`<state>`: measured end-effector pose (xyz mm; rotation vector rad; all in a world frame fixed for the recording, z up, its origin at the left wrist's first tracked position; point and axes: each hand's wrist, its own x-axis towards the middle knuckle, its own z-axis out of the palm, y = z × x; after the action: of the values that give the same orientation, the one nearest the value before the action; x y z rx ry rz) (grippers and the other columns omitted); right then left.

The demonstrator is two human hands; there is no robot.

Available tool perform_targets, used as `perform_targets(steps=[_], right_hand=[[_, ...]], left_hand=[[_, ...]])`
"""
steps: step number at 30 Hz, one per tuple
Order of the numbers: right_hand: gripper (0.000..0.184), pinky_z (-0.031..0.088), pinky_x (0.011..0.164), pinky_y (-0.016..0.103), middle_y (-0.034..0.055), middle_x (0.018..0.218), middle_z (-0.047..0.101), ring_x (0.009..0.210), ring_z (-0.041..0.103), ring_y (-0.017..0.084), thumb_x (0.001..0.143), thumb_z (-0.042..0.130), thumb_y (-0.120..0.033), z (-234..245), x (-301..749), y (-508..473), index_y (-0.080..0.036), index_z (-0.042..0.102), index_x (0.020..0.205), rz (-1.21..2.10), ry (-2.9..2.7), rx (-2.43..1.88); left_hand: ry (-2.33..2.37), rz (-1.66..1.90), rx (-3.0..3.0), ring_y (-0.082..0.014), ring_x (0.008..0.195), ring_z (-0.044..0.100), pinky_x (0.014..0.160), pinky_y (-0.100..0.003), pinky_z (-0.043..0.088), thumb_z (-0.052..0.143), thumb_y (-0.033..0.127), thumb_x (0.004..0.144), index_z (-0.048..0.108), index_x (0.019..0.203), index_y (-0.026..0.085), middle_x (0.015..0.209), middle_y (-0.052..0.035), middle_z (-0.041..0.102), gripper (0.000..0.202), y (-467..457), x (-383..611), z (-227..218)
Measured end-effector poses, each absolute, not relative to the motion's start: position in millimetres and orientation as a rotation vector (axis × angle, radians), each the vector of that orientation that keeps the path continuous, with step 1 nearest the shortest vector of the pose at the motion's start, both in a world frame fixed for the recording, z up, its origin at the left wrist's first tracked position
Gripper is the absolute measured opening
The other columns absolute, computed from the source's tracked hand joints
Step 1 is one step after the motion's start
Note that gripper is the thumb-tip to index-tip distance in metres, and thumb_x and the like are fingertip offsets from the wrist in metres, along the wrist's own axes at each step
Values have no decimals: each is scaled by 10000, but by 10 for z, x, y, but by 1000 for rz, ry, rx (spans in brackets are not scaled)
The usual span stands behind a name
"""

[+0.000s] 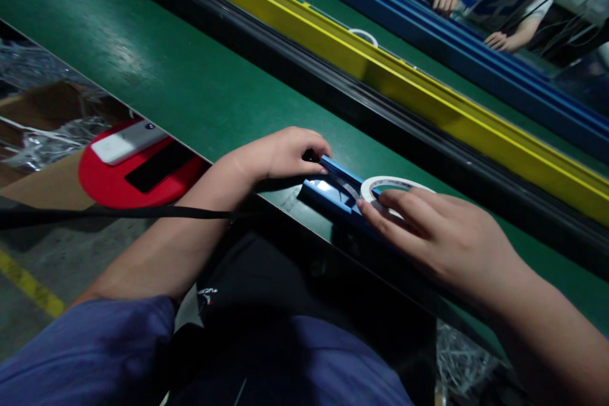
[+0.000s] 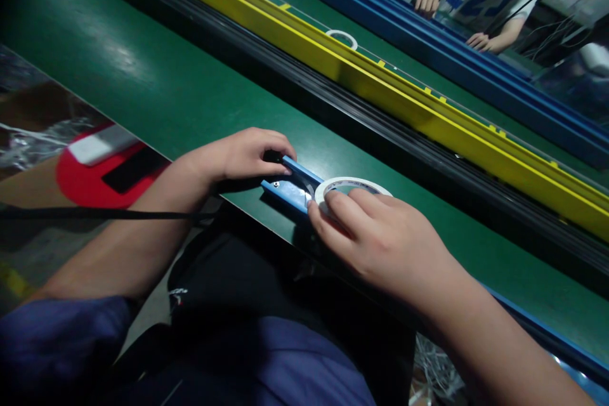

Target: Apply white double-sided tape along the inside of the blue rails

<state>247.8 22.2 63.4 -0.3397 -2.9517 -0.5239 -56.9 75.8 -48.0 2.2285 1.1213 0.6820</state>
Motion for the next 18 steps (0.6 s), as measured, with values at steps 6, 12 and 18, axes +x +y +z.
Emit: perform_targets(steps=[6, 12, 18], right_hand=[[197, 378, 629, 254, 84, 1096, 685, 818, 593, 149, 1082, 542, -168, 759, 2382, 296, -153, 676, 1225, -523, -2880, -480], [130, 435, 696, 236, 69, 1126, 692, 900, 642, 143, 1077, 599, -232, 790, 2245, 341, -192, 687, 1164, -362, -2631, -661], [126, 455, 726, 240, 61, 1098, 687, 865, 627, 128, 1081, 611, -229, 794, 2098, 358, -176, 707, 1142, -262, -2523, -635]], left_hand=[[993, 924, 2255, -228, 1112, 701, 992, -334, 534, 747, 304, 916, 776, 1175, 182, 1184, -106, 759, 288, 710, -538, -413], [719, 1045, 2225, -252, 1237, 696, 1115, -391, 529, 827, 297, 880, 791, 1259, 247, 1305, -116, 751, 385, 727, -507, -382], [625, 1121, 2084, -245, 1174, 729, 1085, -384, 550, 836, 284, 870, 838, 1071, 240, 1191, -104, 792, 206, 739, -497, -387]])
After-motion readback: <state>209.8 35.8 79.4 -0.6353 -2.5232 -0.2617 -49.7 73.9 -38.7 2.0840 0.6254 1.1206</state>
